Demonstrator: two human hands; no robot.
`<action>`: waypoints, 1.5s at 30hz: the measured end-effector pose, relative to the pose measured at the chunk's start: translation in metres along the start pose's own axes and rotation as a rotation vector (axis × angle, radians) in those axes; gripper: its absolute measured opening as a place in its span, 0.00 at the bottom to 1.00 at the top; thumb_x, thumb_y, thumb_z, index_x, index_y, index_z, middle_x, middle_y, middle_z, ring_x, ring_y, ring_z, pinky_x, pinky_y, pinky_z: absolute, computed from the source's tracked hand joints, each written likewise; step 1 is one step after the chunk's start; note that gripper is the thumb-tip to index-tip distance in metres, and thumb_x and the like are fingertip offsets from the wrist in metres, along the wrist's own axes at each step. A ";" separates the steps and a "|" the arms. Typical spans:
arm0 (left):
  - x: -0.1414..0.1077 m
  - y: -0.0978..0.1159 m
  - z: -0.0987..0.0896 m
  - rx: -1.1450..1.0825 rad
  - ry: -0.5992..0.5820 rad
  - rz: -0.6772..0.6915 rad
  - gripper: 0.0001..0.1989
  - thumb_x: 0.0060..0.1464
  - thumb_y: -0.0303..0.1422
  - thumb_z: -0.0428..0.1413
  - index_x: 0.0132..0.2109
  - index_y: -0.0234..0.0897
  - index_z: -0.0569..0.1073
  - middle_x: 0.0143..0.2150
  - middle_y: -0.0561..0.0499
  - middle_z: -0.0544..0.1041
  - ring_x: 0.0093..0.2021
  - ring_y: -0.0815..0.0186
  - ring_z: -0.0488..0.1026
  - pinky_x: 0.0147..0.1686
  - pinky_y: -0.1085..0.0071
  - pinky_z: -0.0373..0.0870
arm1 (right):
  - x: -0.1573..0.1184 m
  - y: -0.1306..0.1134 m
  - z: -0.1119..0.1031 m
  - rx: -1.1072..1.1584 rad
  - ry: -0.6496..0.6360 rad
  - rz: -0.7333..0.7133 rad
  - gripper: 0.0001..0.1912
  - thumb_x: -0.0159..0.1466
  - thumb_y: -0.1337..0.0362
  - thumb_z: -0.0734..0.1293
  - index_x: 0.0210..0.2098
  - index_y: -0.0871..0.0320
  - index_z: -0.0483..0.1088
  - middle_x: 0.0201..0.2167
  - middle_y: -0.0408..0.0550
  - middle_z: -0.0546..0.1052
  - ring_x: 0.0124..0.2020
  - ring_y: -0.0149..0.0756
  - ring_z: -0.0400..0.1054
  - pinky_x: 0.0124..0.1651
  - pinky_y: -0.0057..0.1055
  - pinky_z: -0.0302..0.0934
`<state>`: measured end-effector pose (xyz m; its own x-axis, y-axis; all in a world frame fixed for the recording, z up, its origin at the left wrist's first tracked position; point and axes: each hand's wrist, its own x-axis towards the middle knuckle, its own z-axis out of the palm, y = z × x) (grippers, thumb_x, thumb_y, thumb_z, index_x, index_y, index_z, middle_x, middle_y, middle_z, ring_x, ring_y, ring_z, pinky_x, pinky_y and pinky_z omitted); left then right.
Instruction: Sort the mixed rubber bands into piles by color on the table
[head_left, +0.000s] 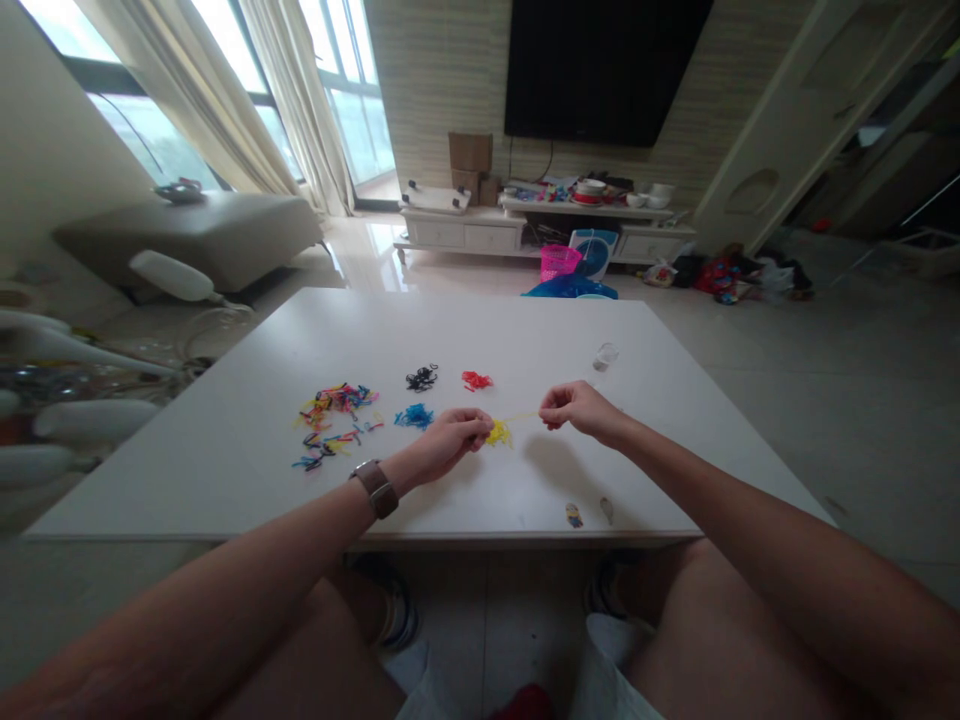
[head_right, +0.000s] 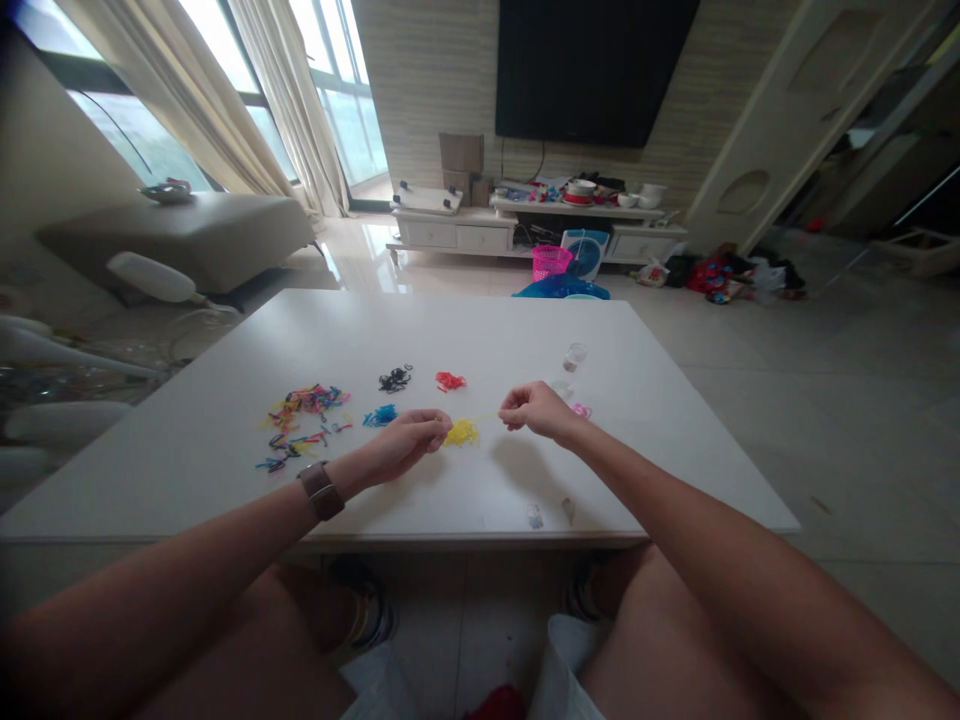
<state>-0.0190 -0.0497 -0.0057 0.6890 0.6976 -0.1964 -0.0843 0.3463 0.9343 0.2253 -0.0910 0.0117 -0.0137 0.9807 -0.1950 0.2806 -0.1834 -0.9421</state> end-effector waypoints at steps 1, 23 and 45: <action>0.000 -0.001 0.001 0.003 -0.010 -0.005 0.07 0.45 0.30 0.63 0.27 0.31 0.73 0.24 0.53 0.67 0.24 0.74 0.59 0.25 0.75 0.54 | 0.000 -0.001 0.005 0.002 -0.023 -0.018 0.10 0.48 0.62 0.75 0.24 0.61 0.73 0.18 0.44 0.75 0.22 0.29 0.67 0.28 0.27 0.61; 0.000 -0.006 -0.007 -0.377 -0.003 -0.248 0.14 0.52 0.19 0.50 0.42 0.19 0.76 0.43 0.31 0.79 0.44 0.59 0.78 0.50 0.68 0.74 | 0.033 0.031 0.049 -0.499 -0.013 -0.212 0.08 0.58 0.64 0.69 0.31 0.61 0.78 0.26 0.47 0.80 0.28 0.32 0.70 0.32 0.26 0.59; -0.005 -0.007 0.001 -0.190 -0.100 -0.239 0.09 0.50 0.16 0.54 0.39 0.25 0.76 0.42 0.39 0.77 0.41 0.65 0.77 0.48 0.71 0.71 | 0.004 -0.001 0.057 -0.390 -0.114 -0.565 0.04 0.60 0.67 0.70 0.30 0.59 0.78 0.28 0.44 0.71 0.26 0.27 0.65 0.31 0.26 0.59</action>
<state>-0.0209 -0.0563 -0.0107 0.7722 0.5203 -0.3646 -0.0377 0.6104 0.7912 0.1702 -0.0911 -0.0036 -0.3534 0.9018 0.2488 0.5249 0.4113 -0.7452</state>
